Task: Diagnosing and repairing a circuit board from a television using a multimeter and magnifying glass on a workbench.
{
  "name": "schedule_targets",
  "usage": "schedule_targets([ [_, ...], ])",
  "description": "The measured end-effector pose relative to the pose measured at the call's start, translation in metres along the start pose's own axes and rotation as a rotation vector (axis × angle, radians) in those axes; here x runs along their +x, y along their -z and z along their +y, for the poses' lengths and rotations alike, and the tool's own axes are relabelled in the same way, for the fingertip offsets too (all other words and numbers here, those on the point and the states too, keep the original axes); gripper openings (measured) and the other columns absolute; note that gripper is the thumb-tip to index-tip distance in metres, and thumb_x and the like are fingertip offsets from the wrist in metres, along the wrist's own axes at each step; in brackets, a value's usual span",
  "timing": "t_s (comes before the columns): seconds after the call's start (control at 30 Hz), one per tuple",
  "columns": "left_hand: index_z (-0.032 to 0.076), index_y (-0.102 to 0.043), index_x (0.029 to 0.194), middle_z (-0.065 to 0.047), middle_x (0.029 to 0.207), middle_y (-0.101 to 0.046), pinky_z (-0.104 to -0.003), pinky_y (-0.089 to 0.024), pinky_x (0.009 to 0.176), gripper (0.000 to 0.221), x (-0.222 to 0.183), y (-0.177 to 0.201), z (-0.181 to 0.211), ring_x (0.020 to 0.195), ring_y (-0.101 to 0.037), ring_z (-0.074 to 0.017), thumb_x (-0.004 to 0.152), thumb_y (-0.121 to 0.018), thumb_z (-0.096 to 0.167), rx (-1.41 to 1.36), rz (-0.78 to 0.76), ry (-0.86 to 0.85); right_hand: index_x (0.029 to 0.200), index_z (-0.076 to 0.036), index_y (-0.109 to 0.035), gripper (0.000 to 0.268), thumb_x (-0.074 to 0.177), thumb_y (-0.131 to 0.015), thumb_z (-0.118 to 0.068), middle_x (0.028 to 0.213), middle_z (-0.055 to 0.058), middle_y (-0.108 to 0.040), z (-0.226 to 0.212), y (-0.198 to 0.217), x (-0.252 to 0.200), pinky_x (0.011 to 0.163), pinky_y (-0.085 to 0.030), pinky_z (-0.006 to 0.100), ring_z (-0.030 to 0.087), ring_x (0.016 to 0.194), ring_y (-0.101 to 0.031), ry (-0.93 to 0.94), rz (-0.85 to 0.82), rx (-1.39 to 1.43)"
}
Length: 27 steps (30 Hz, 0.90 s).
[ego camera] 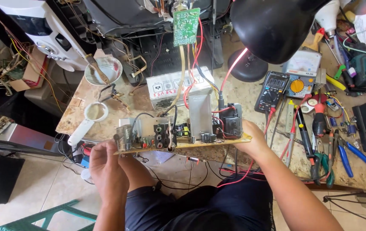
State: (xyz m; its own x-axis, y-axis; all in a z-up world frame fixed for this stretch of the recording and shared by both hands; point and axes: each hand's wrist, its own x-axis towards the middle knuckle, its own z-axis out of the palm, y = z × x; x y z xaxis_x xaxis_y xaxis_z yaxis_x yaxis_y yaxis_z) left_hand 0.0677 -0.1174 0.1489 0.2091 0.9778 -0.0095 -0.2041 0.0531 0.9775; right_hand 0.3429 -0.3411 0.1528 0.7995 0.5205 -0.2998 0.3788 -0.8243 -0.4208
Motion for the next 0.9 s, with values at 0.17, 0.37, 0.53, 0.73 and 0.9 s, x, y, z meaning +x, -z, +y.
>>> schedule_targets([
  [0.17, 0.013, -0.062, 0.1, 0.0, 0.097, -0.067, -0.022, -0.049, 0.095, 0.01, 0.001, 0.004, -0.008, 0.094, -0.062, -0.0088, 0.101, -0.068, 0.02, -0.053, -0.017, -0.027, 0.132, -0.012, -0.06, 0.048, 0.086, -0.072, -0.014, 0.096, 0.019, -0.076, 0.005, 0.014, -0.005, 0.073, -0.057, 0.05, 0.039, 0.09, -0.074, 0.049, 0.048, -0.042],
  [0.37, 0.013, -0.062, 0.1, -0.001, 0.098, -0.068, -0.025, -0.051, 0.097, 0.007, -0.003, 0.005, -0.002, 0.097, -0.065, -0.0115, 0.101, -0.067, 0.018, -0.006, -0.011, -0.02, 0.077, -0.007, -0.058, 0.021, 0.073, -0.054, 0.013, 0.077, 0.009, -0.064, 0.024, -0.007, -0.001, 0.053, -0.05, 0.037, 0.026, 0.068, -0.066, 0.047, 0.03, -0.214],
  [0.53, 0.012, -0.064, 0.1, -0.005, 0.1, -0.07, -0.026, -0.052, 0.089, 0.008, -0.004, 0.008, -0.006, 0.101, -0.068, -0.0151, 0.099, -0.069, 0.018, -0.005, -0.023, -0.015, 0.079, -0.016, -0.068, 0.006, 0.082, -0.064, -0.013, 0.089, 0.005, -0.075, 0.013, -0.008, -0.01, 0.074, -0.055, 0.041, 0.027, 0.088, -0.071, 0.139, 0.099, 0.038],
  [0.73, 0.011, -0.065, 0.101, -0.004, 0.098, -0.07, -0.029, -0.052, 0.098, 0.006, 0.0, 0.012, -0.016, 0.103, -0.068, -0.0156, 0.098, -0.069, 0.015, -0.108, -0.061, -0.057, 0.08, -0.02, -0.068, 0.01, 0.088, -0.064, -0.026, 0.087, 0.0, -0.074, 0.006, -0.008, -0.011, 0.071, -0.045, 0.031, 0.016, 0.084, -0.064, -0.044, -0.114, -0.038],
  [0.9, 0.01, -0.066, 0.102, -0.004, 0.099, -0.071, -0.029, -0.052, 0.099, 0.008, -0.001, 0.013, -0.013, 0.1, -0.067, -0.0147, 0.097, -0.07, 0.015, -0.097, -0.07, -0.067, 0.08, -0.019, -0.063, 0.017, 0.091, -0.051, -0.018, 0.083, -0.004, -0.064, 0.06, -0.061, 0.026, 0.076, -0.047, 0.027, 0.013, 0.084, -0.056, -0.101, -0.132, -0.113],
])
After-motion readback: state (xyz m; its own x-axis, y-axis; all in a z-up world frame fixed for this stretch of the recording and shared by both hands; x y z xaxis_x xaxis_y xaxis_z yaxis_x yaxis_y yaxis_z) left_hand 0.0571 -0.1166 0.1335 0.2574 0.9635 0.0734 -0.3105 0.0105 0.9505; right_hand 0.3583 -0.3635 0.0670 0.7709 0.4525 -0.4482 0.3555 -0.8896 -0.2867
